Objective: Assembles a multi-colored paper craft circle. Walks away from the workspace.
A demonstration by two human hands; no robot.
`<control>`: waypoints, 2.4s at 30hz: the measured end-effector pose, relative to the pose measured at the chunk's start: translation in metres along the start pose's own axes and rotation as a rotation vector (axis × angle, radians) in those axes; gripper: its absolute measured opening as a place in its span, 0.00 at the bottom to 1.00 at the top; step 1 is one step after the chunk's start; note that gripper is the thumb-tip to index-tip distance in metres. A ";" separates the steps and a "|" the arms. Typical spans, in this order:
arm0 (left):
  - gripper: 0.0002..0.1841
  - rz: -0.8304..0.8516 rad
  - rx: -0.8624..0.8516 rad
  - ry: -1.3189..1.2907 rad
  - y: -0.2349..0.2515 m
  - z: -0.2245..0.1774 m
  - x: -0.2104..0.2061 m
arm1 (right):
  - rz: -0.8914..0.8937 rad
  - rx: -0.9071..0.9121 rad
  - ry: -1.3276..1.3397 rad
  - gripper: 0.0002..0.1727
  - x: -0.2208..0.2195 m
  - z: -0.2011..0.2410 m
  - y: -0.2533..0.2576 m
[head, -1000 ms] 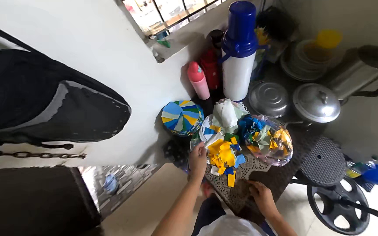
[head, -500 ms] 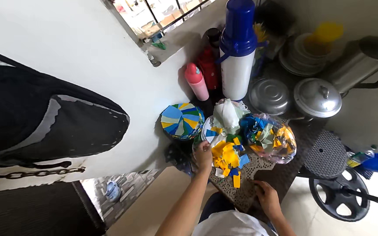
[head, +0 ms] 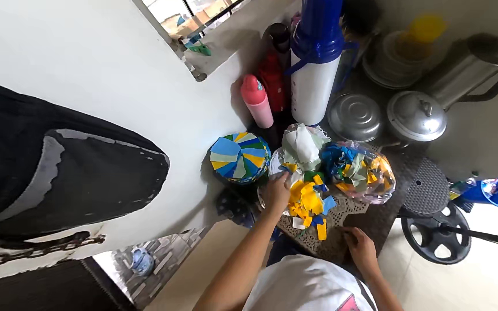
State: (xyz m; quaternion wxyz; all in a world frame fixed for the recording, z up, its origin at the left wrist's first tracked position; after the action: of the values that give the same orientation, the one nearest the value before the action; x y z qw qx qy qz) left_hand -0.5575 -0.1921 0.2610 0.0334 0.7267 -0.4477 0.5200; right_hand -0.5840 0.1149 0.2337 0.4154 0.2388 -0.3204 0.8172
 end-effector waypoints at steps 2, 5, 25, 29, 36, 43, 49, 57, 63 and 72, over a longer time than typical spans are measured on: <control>0.22 -0.006 -0.128 0.030 -0.005 -0.005 -0.007 | 0.021 -0.012 0.004 0.12 0.001 0.001 0.002; 0.19 -0.078 -0.091 -0.150 -0.002 0.003 -0.004 | 0.001 -0.016 0.009 0.12 0.001 0.000 0.002; 0.17 -0.156 0.315 -0.319 0.025 0.015 0.016 | 0.119 -0.006 0.070 0.13 0.005 -0.011 0.007; 0.15 -0.211 0.191 -0.182 0.018 -0.011 0.036 | 0.159 -0.025 0.077 0.14 0.006 -0.013 0.009; 0.12 -0.406 -0.099 0.020 -0.010 -0.044 0.090 | 0.180 -0.038 0.069 0.15 0.006 -0.013 0.009; 0.12 -0.565 -0.345 -0.149 -0.068 -0.048 0.134 | 0.148 -0.087 0.288 0.16 0.012 -0.010 0.006; 0.11 -0.110 -0.360 -0.484 -0.098 -0.054 0.043 | 0.043 -0.125 1.016 0.30 0.032 0.014 -0.020; 0.15 0.135 -0.354 -0.377 -0.104 -0.059 -0.055 | -0.105 -0.279 1.124 0.24 0.039 -0.016 -0.058; 0.18 0.244 -0.686 0.119 -0.105 -0.057 -0.101 | -0.382 -0.458 0.677 0.06 0.038 -0.050 -0.060; 0.11 0.020 -0.885 0.377 -0.077 -0.025 -0.086 | -0.398 -0.485 0.309 0.13 0.022 -0.057 -0.042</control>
State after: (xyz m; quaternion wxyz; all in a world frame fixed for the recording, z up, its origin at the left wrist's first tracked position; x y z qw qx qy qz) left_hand -0.5281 -0.0802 0.2370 0.4151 0.5316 -0.6190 0.4023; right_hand -0.5681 0.1867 0.2232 0.6549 0.0645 -0.3856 0.6467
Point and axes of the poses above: each hand's wrist, its own y-axis towards the middle knuckle, its own x-axis out of the back of the hand, z = x × y, the point moved 5 cm from there along y, towards the middle knuckle, and after that the axes turned 1 degree about x, right-handed, at the moved point
